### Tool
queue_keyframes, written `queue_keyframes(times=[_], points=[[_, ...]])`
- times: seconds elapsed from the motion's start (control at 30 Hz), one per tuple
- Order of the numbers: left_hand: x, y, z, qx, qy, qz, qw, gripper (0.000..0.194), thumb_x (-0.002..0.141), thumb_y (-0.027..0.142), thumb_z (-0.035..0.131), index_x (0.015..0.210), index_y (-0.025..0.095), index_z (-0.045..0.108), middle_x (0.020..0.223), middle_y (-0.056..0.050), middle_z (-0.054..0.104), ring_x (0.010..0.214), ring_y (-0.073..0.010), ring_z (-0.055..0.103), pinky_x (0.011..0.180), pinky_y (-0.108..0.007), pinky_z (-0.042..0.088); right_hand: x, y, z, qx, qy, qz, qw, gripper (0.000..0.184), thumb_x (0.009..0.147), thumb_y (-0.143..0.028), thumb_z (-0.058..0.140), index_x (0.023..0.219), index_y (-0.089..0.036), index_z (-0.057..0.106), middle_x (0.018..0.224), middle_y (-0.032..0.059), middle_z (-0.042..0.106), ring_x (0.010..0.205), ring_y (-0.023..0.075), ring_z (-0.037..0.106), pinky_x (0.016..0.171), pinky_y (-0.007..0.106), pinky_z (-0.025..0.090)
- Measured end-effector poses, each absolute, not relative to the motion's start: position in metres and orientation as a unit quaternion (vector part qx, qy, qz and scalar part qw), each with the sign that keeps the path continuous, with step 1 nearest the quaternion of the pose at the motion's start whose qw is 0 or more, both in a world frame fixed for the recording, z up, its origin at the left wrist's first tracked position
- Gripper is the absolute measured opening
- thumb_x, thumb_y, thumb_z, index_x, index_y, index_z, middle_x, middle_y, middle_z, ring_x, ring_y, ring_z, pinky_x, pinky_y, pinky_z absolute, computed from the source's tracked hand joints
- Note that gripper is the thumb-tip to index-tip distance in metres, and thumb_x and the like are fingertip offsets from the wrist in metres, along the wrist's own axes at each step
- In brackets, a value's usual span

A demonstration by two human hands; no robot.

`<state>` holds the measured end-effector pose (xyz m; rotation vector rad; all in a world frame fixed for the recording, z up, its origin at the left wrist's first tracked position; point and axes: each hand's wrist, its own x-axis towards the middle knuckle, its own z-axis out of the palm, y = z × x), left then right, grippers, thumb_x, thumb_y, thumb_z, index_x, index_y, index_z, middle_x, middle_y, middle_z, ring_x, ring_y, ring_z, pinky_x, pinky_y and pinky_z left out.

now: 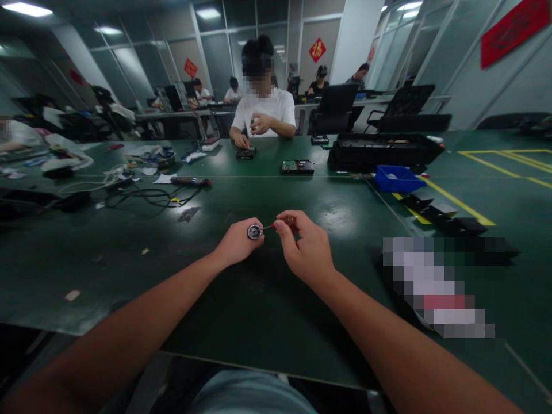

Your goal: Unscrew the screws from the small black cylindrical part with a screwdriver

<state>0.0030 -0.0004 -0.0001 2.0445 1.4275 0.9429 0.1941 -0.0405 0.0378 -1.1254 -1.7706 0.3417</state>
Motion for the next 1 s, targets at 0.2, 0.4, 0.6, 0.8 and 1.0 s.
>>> queue_keyframes(times=[0.2, 0.4, 0.6, 0.8, 1.0], points=[[0.003, 0.0, 0.0, 0.745, 0.52, 0.347, 0.232, 0.003, 0.078, 0.019, 0.063, 0.079, 0.02, 0.061, 0.072, 0.003, 0.063, 0.068, -0.0129, 0.056, 0.062, -0.025, 0.037, 0.195, -0.037, 0.035, -0.438, -0.725, 0.178, 0.501, 0.022, 0.098, -0.037, 0.053, 0.105, -0.02, 0.065, 0.086, 0.0058, 0.077, 0.078, 0.02, 0.074, 0.072, 0.034, 0.055], [0.002, 0.001, -0.003, 0.748, 0.524, 0.337, 0.229, 0.002, 0.078, 0.02, 0.063, 0.079, 0.02, 0.061, 0.071, 0.003, 0.062, 0.066, -0.0132, 0.055, 0.06, -0.026, 0.035, 0.197, -0.039, 0.038, -0.461, -0.747, 0.074, 0.474, 0.026, 0.088, -0.045, 0.069, 0.079, -0.021, 0.066, 0.066, 0.0003, 0.069, 0.054, 0.014, 0.061, 0.052, 0.027, 0.044], [0.001, 0.001, -0.004, 0.75, 0.518, 0.34, 0.233, 0.003, 0.078, 0.019, 0.062, 0.079, 0.02, 0.06, 0.072, 0.003, 0.062, 0.067, -0.0128, 0.055, 0.061, -0.025, 0.036, 0.198, -0.04, 0.04, -0.428, -0.774, 0.085, 0.458, 0.013, 0.092, -0.032, 0.062, 0.093, -0.019, 0.064, 0.078, 0.0027, 0.07, 0.064, 0.0152, 0.065, 0.058, 0.027, 0.047], [0.002, 0.002, -0.004, 0.752, 0.521, 0.333, 0.23, 0.003, 0.078, 0.018, 0.063, 0.078, 0.02, 0.06, 0.071, 0.004, 0.061, 0.066, -0.0124, 0.054, 0.061, -0.025, 0.037, 0.198, -0.041, 0.042, -0.4, -0.797, 0.12, 0.436, 0.015, 0.098, -0.028, 0.049, 0.098, -0.02, 0.062, 0.08, 0.0027, 0.068, 0.069, 0.0162, 0.064, 0.064, 0.03, 0.046], [0.002, 0.0, -0.002, 0.753, 0.518, 0.337, 0.227, 0.003, 0.079, 0.018, 0.063, 0.078, 0.02, 0.06, 0.072, 0.004, 0.062, 0.067, -0.0125, 0.056, 0.061, -0.025, 0.037, 0.195, -0.037, 0.031, -0.412, -0.712, 0.25, 0.511, 0.02, 0.098, -0.034, 0.052, 0.11, -0.02, 0.061, 0.087, 0.0041, 0.07, 0.078, 0.0186, 0.068, 0.072, 0.033, 0.051]])
